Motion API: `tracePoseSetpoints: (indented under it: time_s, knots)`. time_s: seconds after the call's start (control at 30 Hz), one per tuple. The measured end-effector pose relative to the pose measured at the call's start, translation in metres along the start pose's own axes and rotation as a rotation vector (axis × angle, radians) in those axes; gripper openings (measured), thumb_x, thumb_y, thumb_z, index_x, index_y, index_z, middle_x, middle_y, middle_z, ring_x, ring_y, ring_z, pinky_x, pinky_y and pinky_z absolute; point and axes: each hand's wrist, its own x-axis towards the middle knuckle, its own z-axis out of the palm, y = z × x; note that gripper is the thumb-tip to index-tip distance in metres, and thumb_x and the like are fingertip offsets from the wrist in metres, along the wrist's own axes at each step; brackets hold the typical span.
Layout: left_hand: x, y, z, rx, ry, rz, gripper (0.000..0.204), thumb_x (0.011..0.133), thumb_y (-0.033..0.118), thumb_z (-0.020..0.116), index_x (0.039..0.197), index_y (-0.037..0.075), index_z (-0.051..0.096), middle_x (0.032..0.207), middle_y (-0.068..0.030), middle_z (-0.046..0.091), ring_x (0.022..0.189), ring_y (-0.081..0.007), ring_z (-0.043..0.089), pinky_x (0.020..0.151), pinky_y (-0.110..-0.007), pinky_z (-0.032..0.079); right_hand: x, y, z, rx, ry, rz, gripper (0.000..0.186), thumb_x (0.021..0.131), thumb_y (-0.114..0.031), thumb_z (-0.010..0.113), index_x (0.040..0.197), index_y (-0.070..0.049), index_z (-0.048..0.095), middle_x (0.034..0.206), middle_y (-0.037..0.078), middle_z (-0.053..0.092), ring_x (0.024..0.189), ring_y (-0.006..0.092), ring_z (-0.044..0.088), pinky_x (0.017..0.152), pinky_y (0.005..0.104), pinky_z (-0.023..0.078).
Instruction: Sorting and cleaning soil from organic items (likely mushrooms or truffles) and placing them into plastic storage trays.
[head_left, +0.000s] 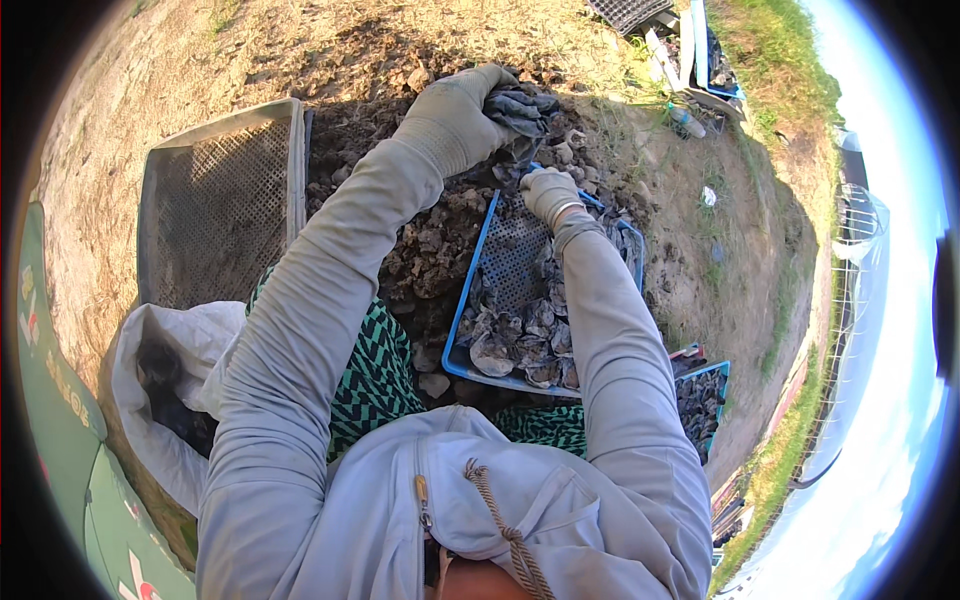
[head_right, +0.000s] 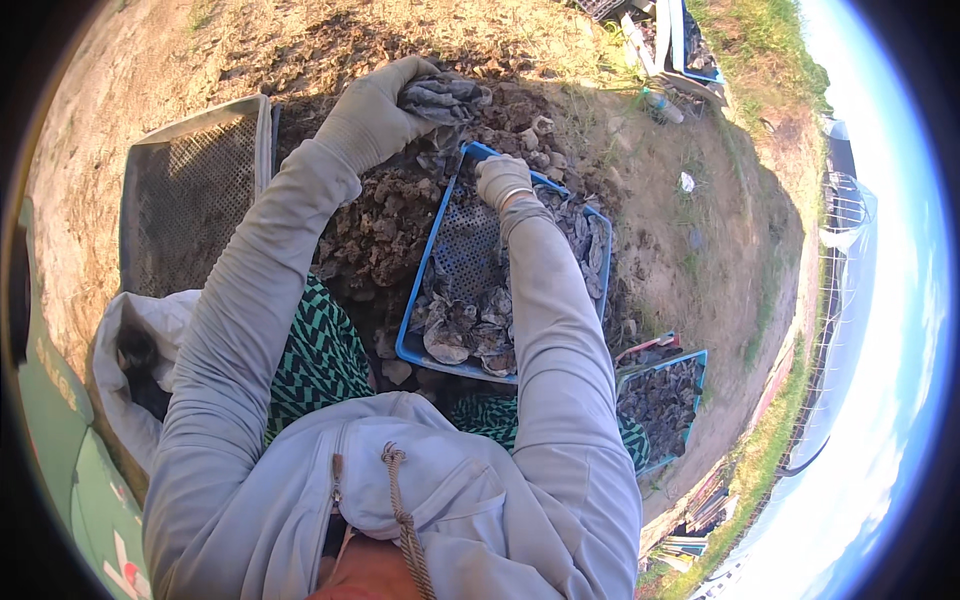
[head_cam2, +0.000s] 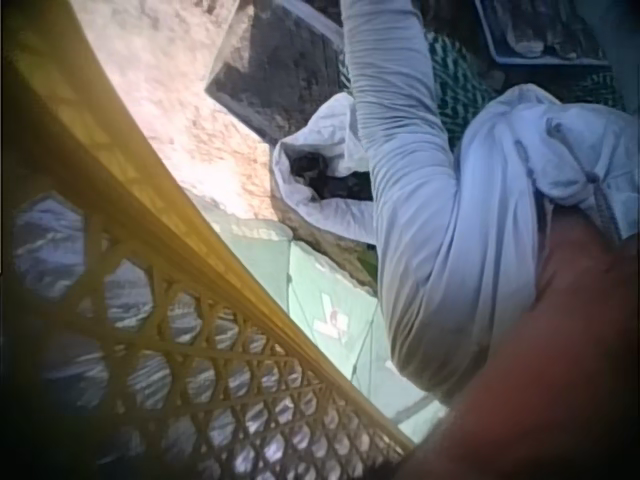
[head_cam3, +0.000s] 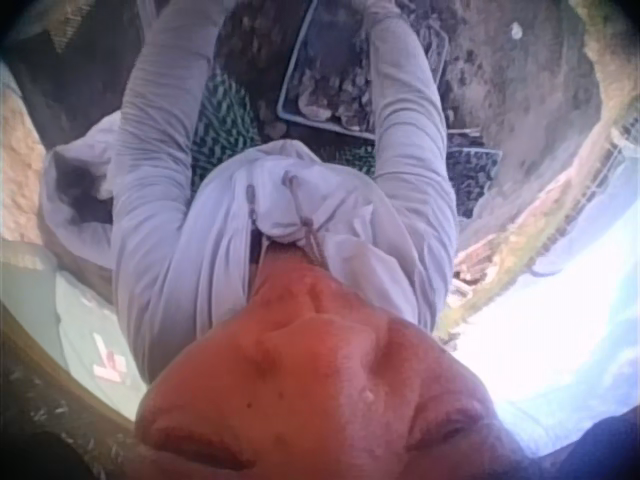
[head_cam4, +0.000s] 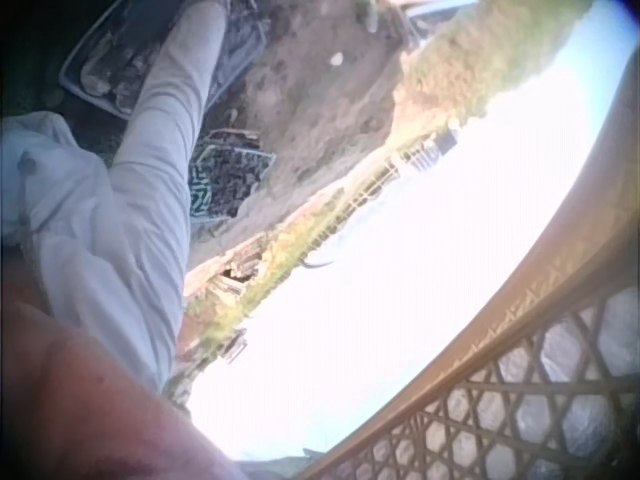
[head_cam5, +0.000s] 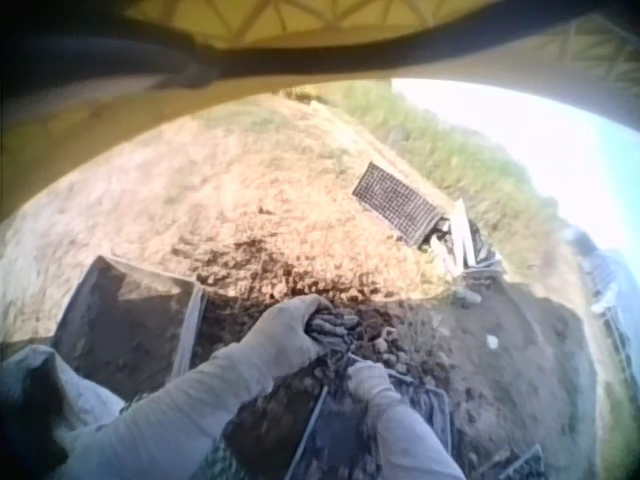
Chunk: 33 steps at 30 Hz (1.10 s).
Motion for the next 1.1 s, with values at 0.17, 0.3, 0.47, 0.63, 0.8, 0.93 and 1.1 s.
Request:
tracePoseSetpoints:
  time_s: [0.17,0.3,0.47,0.63,0.8,0.93,1.1]
  knots:
    - [0.000,-0.014,0.001,0.087,0.077,0.031,0.046,0.071,0.011,0.078,0.111,0.003,0.056,0.095,-0.0045,0.065,0.087,-0.0106,0.061,0.080,-0.024,0.051,-0.004,0.009,0.053,-0.260,0.131,0.082,0.029,0.088,-0.019,0.047,0.113,-0.018,0.062,0.114,0.000,0.058,0.112,0.0189,0.050,0.087,0.0408,0.041]
    - [0.007,-0.017,0.005,0.087,0.105,0.039,0.048,0.072,0.012,0.078,0.112,0.002,0.055,0.096,-0.0050,0.064,0.088,-0.0113,0.061,0.081,-0.025,0.051,0.016,0.036,0.037,-0.307,0.043,0.218,0.031,0.085,-0.023,0.053,0.115,-0.020,0.060,0.115,0.005,0.057,0.110,0.0215,0.052,0.089,0.0428,0.041]
    - [0.012,-0.021,0.005,0.081,0.079,0.010,0.047,0.072,0.011,0.078,0.112,0.002,0.055,0.097,-0.0055,0.064,0.088,-0.0114,0.061,0.082,-0.024,0.051,0.000,0.062,0.042,0.075,0.010,0.339,0.047,0.067,-0.038,0.076,0.107,-0.017,0.064,0.116,0.009,0.061,0.106,0.0268,0.059,0.084,0.0377,0.047]
    - [0.017,-0.017,0.014,0.036,0.056,0.051,0.046,0.073,0.010,0.077,0.111,0.002,0.054,0.096,-0.0053,0.063,0.088,-0.0112,0.061,0.081,-0.024,0.052,-0.016,0.111,0.075,0.691,0.155,0.511,0.030,0.068,-0.021,0.071,0.097,-0.013,0.068,0.090,0.012,0.069,0.084,0.0244,0.066,0.079,0.0336,0.050]
    - [0.012,-0.019,0.016,0.032,0.062,0.059,0.047,0.073,0.008,0.076,0.114,0.003,0.054,0.099,-0.0059,0.063,0.091,-0.0111,0.060,0.082,-0.024,0.051,-0.010,0.100,0.038,1.575,0.648,0.463,0.019,0.068,-0.010,0.076,0.084,-0.006,0.067,0.071,-0.001,0.063,0.059,0.0084,0.052,0.055,0.0233,0.043]
    - [0.013,-0.029,0.016,-0.103,0.165,0.159,0.060,0.069,0.024,0.076,0.122,0.010,0.054,0.107,-0.0145,0.062,0.098,-0.0279,0.060,0.089,-0.033,0.047,0.003,0.101,-0.024,1.470,0.686,0.347,0.017,0.073,-0.002,0.072,0.089,-0.002,0.067,0.077,0.002,0.066,0.062,0.0071,0.055,0.057,0.0220,0.046]
    - [0.004,-0.001,0.008,0.173,0.107,0.060,0.063,0.064,0.010,0.081,0.121,0.010,0.055,0.121,-0.0118,0.054,0.103,-0.0221,0.058,0.091,-0.026,0.049,-0.022,0.067,-0.133,1.627,1.030,-0.078,0.017,0.080,-0.005,0.069,0.096,-0.002,0.066,0.080,0.003,0.067,0.061,0.0052,0.056,0.052,0.0186,0.045]
